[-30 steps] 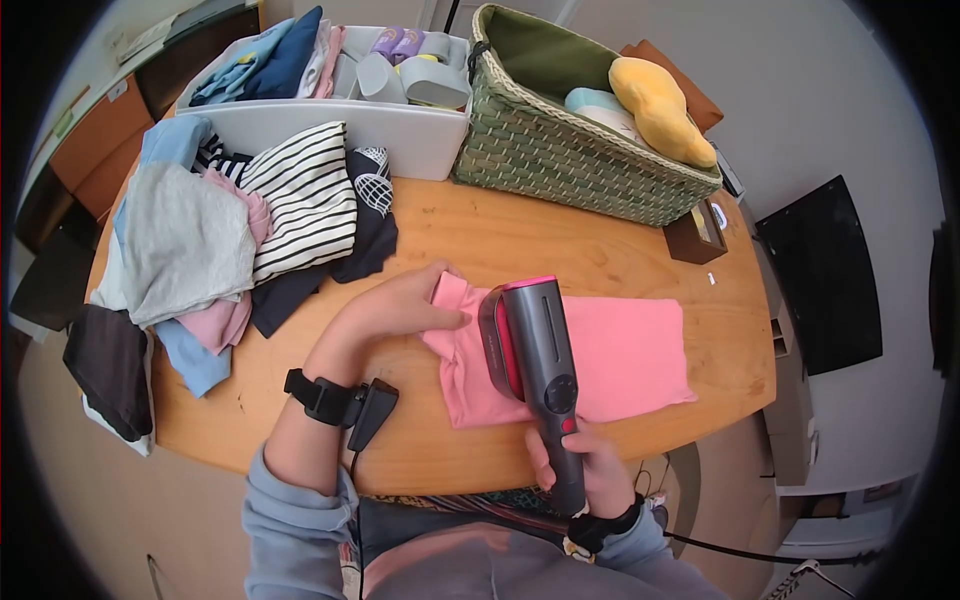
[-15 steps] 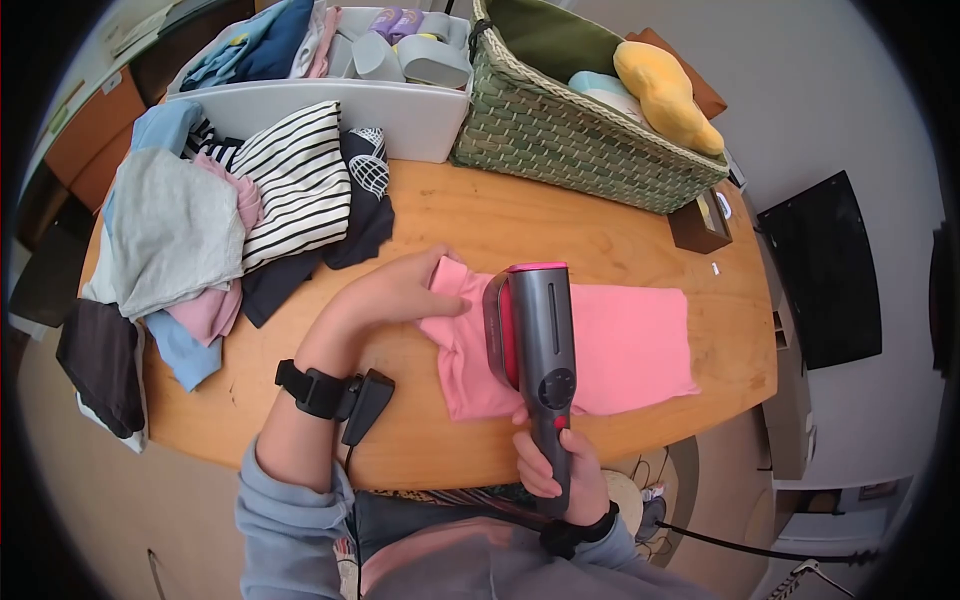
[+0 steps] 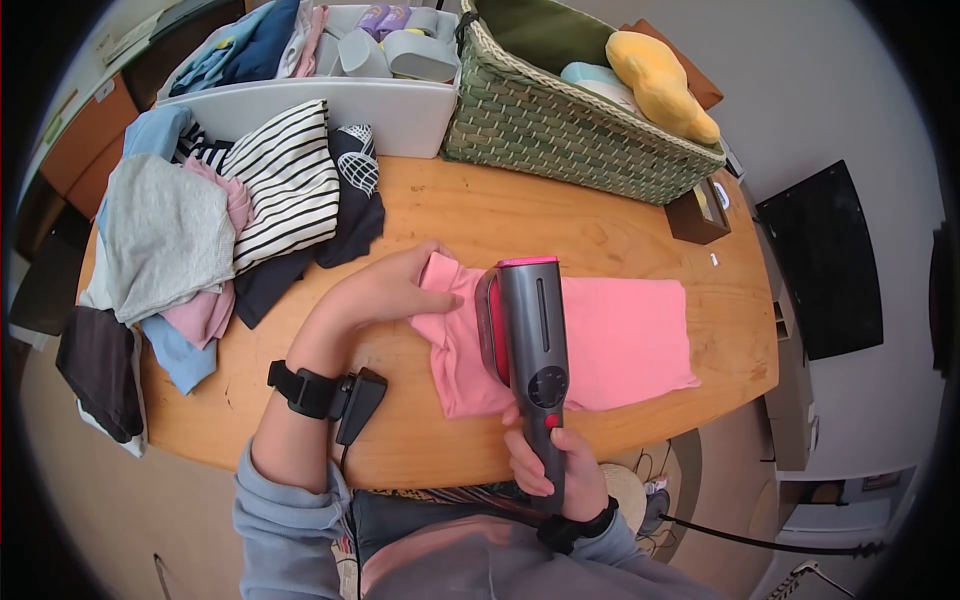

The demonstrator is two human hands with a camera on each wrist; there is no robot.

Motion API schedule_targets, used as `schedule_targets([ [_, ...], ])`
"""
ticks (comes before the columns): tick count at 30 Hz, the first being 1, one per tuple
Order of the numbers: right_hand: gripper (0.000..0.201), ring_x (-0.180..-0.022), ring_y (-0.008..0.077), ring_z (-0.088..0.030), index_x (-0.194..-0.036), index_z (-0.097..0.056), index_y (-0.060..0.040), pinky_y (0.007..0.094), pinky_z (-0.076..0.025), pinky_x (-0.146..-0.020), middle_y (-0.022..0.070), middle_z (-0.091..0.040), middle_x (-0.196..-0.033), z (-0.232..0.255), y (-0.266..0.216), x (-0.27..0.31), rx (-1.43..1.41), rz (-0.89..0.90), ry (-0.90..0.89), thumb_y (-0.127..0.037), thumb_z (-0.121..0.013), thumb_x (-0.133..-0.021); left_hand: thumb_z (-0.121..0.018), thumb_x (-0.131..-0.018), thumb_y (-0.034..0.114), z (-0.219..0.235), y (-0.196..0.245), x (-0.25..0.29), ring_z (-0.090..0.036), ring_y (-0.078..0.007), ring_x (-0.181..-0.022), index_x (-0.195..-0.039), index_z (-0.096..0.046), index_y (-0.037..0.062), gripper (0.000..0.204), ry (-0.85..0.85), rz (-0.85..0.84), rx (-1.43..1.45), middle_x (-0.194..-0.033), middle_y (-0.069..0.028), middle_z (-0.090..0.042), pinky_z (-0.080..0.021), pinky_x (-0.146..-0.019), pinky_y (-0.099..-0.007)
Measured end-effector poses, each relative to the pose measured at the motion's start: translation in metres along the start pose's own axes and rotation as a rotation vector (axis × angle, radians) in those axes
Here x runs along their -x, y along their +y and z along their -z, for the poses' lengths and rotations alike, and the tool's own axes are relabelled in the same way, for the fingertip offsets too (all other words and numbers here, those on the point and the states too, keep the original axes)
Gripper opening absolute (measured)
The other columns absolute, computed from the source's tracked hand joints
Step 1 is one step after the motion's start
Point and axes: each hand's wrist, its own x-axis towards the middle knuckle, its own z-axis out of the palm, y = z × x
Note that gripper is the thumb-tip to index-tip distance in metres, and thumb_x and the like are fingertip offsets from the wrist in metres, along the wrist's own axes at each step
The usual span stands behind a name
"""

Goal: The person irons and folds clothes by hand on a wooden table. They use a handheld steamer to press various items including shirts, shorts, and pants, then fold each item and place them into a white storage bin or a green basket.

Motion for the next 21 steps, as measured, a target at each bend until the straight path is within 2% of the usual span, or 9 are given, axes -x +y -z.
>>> schedule_targets([
  [8,0.05,-0.043,0.0135,-0.045,-0.12,-0.038,-0.0012,0.024,-0.038,-0.04,0.0071,-0.047,-0.067,-0.001,-0.002,-0.001,-0.01,-0.004,-0.002,-0.032,-0.058,-0.086,-0.071,-0.075,0.023,0.0,-0.002,-0.001,-0.059,-0.0157,-0.089,-0.112,-0.052,-0.0004,0.048,0.004,-0.003,-0.011,-0.097,-0.0106,-0.063,-0.047,-0.077,-0.027],
  [10,0.047,-0.048,0.0149,-0.051,-0.121,-0.039,-0.0019,0.0243,-0.043,-0.044,0.0092,-0.053,-0.072,-0.008,-0.009,-0.001,0.387,0.141,0.216,-0.026,-0.059,-0.086,-0.071,-0.075,0.023,0.0,-0.003,0.0,-0.059,-0.0156,-0.089,-0.112,-0.052,-0.0002,0.048,0.001,-0.008,-0.001,-0.097,-0.0104,-0.063,-0.047,-0.077,-0.0269],
  [11,0.047,-0.048,0.0149,-0.051,-0.121,-0.039,-0.0019,0.0243,-0.043,-0.044,0.0092,-0.053,-0.072,-0.01,-0.015,0.001,0.385,0.142,0.219,-0.026,-0.059,-0.086,-0.071,-0.075,0.023,-0.001,-0.003,0.0,-0.059,-0.0155,-0.088,-0.112,-0.052,-0.0001,0.048,0.004,-0.004,0.007,-0.097,-0.0102,-0.063,-0.047,-0.077,-0.0269],
  [13,0.045,-0.053,0.0158,-0.056,-0.123,-0.04,-0.0025,0.0245,-0.046,-0.049,0.0111,-0.056,-0.076,-0.011,-0.032,0.008,0.636,0.124,0.301,-0.017,-0.06,-0.085,-0.071,-0.075,0.024,-0.001,-0.002,-0.001,-0.059,-0.0154,-0.088,-0.112,-0.052,0.0001,0.048,0.0,-0.005,0.013,-0.096,-0.01,-0.063,-0.047,-0.077,-0.0269],
  [14,0.044,-0.056,0.0136,-0.055,-0.125,-0.041,-0.0029,0.0252,-0.046,-0.052,0.0068,-0.054,-0.075,-0.011,-0.039,0.012,0.571,0.086,0.303,-0.004,-0.06,-0.085,-0.071,-0.075,0.024,-0.002,-0.003,-0.001,-0.059,-0.0152,-0.088,-0.112,-0.052,0.0004,0.048,0.01,-0.009,0.008,-0.096,-0.0097,-0.063,-0.047,-0.077,-0.027],
  [15,0.044,-0.056,0.0136,-0.055,-0.125,-0.041,-0.0029,0.0252,-0.046,-0.052,0.0068,-0.054,-0.075,-0.011,-0.044,0.014,0.569,0.089,0.307,-0.004,-0.06,-0.085,-0.071,-0.075,0.024,-0.002,-0.004,-0.001,-0.059,-0.0151,-0.088,-0.113,-0.052,0.0007,0.048,0.021,-0.011,0.004,-0.097,-0.0095,-0.063,-0.047,-0.077,-0.027],
  [18,0.045,-0.058,0.0118,-0.055,-0.125,-0.041,-0.0043,0.0254,-0.047,-0.053,0.0063,-0.054,-0.08,-0.012,-0.057,0.022,0.81,0.054,0.359,-0.006,-0.062,-0.085,-0.072,-0.075,0.025,-0.001,-0.002,-0.001,-0.059,-0.0149,-0.089,-0.113,-0.052,0.0014,0.049,0.012,0.0,-0.021,-0.097,-0.0092,-0.063,-0.047,-0.078,-0.0266],
  [20,0.044,-0.059,0.0105,-0.054,-0.122,-0.044,-0.005,0.0254,-0.047,-0.055,0.0059,-0.055,-0.087,-0.011,-0.065,0.027,1.086,0.016,0.468,-0.009,-0.066,-0.083,-0.071,-0.075,0.024,0.0,-0.003,-0.001,-0.058,-0.0148,-0.089,-0.113,-0.052,0.0016,0.049,-0.007,-0.015,-0.012,-0.097,-0.0091,-0.063,-0.047,-0.078,-0.0265],
  [21,0.044,-0.059,0.0105,-0.054,-0.122,-0.044,-0.005,0.0254,-0.047,-0.055,0.0059,-0.055,-0.087,-0.01,-0.068,0.03,1.086,0.018,0.47,-0.009,-0.066,-0.083,-0.071,-0.075,0.024,0.0,-0.003,-0.001,-0.058,-0.0146,-0.089,-0.114,-0.052,0.0017,0.049,-0.02,-0.027,-0.002,-0.098,-0.0089,-0.063,-0.047,-0.078,-0.0264],
])
